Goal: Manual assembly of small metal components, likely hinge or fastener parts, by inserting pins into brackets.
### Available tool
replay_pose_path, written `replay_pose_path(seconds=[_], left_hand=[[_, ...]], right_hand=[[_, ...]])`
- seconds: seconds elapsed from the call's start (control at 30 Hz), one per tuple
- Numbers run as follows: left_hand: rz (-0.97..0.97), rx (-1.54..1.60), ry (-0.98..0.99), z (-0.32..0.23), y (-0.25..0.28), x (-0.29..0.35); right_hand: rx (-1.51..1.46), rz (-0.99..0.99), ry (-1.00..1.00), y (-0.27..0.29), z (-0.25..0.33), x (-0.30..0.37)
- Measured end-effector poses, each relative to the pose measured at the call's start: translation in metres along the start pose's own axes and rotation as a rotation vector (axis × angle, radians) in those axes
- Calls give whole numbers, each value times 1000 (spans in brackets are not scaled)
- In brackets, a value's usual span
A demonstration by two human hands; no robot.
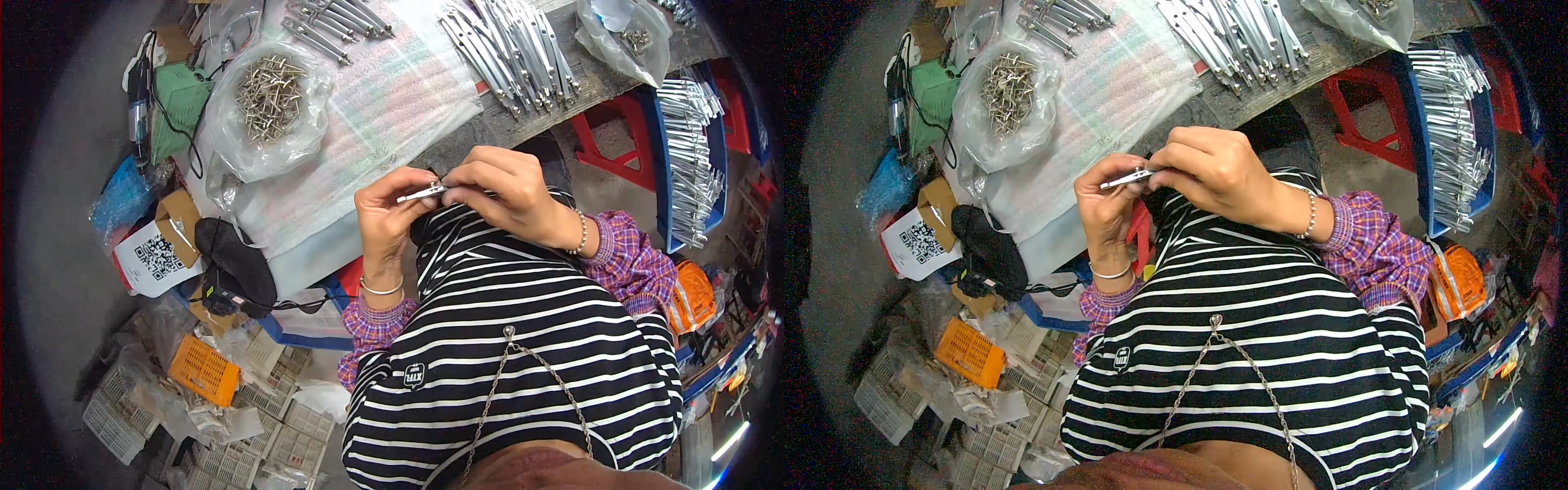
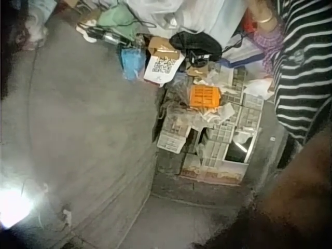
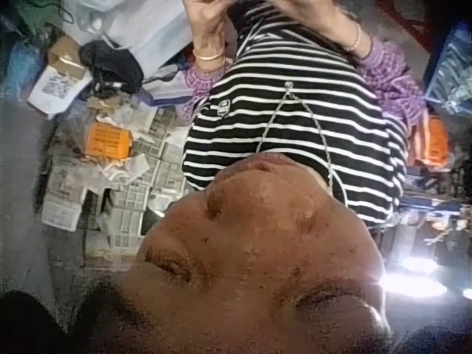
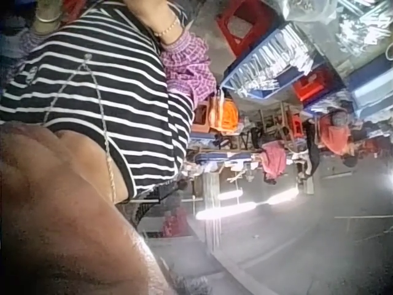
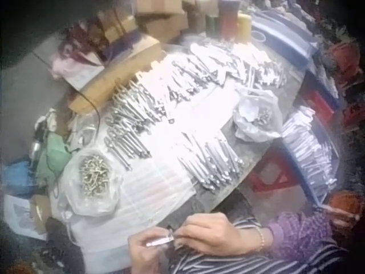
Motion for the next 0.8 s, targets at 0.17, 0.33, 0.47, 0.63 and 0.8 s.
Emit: replay_pose_path(seconds=[0.17,0.33,0.47,0.63,0.8], left_hand=[[-34,-70,-32,-2,1,5],[-78,-103,-108,-9,-4,7],[-121,-203,-164,-14,-4,7],[-141,-268,-219,-23,-8,5],[-170,-318,-274,-26,-3,9]], right_hand=[[-27,7,-13,-3,-1,-1],[-58,-8,1,-5,-1,-4],[-68,1,-8,-6,-3,-5],[-98,-23,12,-8,-3,-8],[-141,44,-51,-15,0,-12]])
Point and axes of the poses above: each hand's wrist, its own x-axis away from the middle knuckle, its own y-axis out of the back of the hand, z = x × y, the point moved 6 cm from there along -x, towards the middle knuckle, and after that the axes turned 9 degrees about -y, right-handed, at the moved point
